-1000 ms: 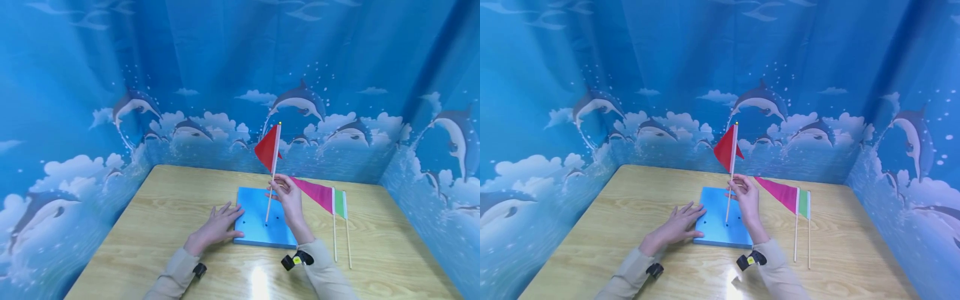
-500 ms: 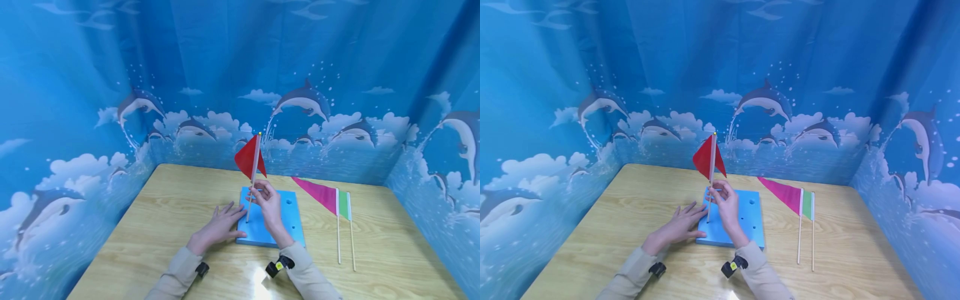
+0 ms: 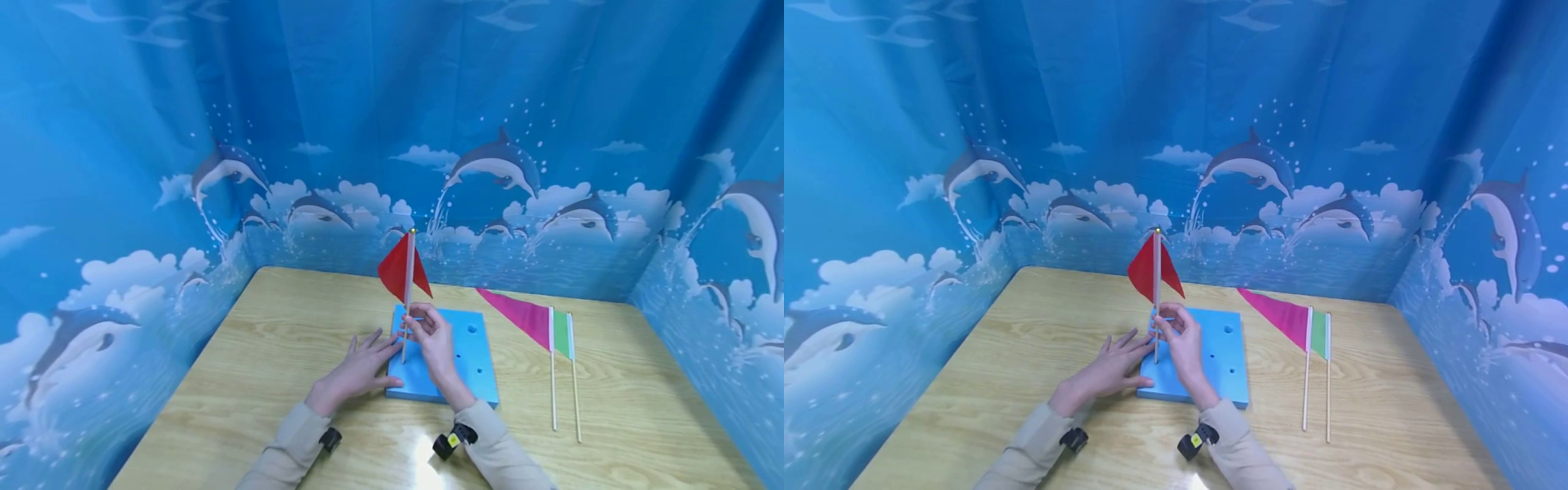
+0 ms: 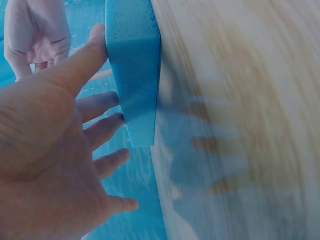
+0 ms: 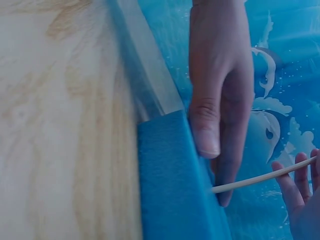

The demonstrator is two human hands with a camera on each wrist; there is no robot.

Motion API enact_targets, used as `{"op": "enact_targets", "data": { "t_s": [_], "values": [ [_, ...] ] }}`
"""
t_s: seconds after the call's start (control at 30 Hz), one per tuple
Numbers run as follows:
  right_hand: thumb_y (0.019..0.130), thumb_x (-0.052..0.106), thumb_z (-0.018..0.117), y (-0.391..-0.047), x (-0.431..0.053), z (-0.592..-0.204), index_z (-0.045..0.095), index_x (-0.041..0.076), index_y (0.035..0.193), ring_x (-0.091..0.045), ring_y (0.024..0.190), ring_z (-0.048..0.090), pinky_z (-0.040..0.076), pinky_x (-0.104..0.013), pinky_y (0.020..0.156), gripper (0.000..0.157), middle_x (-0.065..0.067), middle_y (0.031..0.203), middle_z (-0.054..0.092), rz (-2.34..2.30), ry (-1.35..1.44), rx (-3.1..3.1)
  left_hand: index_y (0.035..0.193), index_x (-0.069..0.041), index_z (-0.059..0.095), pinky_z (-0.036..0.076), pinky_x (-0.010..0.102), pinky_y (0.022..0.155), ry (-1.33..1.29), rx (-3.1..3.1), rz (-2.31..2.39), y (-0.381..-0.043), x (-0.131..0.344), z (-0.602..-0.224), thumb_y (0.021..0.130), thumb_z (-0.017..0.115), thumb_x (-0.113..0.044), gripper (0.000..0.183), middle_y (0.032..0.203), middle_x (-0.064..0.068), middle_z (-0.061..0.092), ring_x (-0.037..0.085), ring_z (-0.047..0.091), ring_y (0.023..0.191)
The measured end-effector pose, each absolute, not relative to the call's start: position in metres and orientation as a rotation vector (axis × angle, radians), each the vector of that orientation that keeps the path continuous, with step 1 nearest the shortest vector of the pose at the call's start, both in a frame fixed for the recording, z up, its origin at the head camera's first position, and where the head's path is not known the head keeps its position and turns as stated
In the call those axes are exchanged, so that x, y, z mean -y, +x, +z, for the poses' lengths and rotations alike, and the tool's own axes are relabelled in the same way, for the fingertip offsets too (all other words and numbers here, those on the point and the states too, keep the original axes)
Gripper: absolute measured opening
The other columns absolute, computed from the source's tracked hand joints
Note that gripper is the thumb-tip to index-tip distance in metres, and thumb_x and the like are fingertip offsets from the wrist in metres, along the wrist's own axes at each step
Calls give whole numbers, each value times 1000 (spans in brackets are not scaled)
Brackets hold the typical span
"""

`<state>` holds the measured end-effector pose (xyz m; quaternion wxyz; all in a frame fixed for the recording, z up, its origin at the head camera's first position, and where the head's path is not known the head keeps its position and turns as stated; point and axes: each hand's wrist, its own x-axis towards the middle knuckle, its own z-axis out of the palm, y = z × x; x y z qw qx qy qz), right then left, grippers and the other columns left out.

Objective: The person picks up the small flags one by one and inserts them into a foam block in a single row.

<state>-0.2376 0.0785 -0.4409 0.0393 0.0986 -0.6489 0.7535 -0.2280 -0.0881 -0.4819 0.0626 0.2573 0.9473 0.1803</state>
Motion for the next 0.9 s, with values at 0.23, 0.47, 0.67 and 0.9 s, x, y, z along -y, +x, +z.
{"op": "enact_targets", "data": {
  "t_s": [0.23, 0.47, 0.67, 0.9],
  "values": [
    [91, 14, 58, -239, -78, -446, 58, 7, 114, -32, 96, 62, 53, -45, 80, 24, -19, 108, 60, 2265, 282, 2039, 144, -26, 30, 6, 66, 105, 774, -2862, 517, -228, 88, -482, 79, 52, -64, 79, 152, -3, 24, 31, 11, 141],
    [90, 12, 59, -241, -78, -443, 59, 8, 113, -37, 96, 61, 52, -47, 80, 23, -16, 105, 62, 2284, 247, 2041, 144, -25, 31, 8, 66, 105, 767, -2868, 513, -226, 87, -481, 80, 51, -64, 78, 151, -3, 25, 32, 12, 140],
    [89, 11, 59, -238, -79, -440, 59, 6, 115, -34, 97, 62, 53, -42, 81, 26, -17, 108, 62, 2312, 237, 2047, 144, -24, 32, 8, 66, 106, 762, -2862, 520, -226, 87, -479, 80, 52, -63, 78, 151, -1, 25, 32, 12, 140],
    [89, 10, 60, -237, -80, -440, 59, 5, 114, -28, 94, 65, 53, -39, 81, 26, -17, 108, 64, 2260, 289, 2055, 144, -24, 33, 7, 66, 106, 771, -2858, 537, -225, 88, -479, 81, 53, -62, 76, 151, 0, 25, 32, 12, 140]
  ]
}}
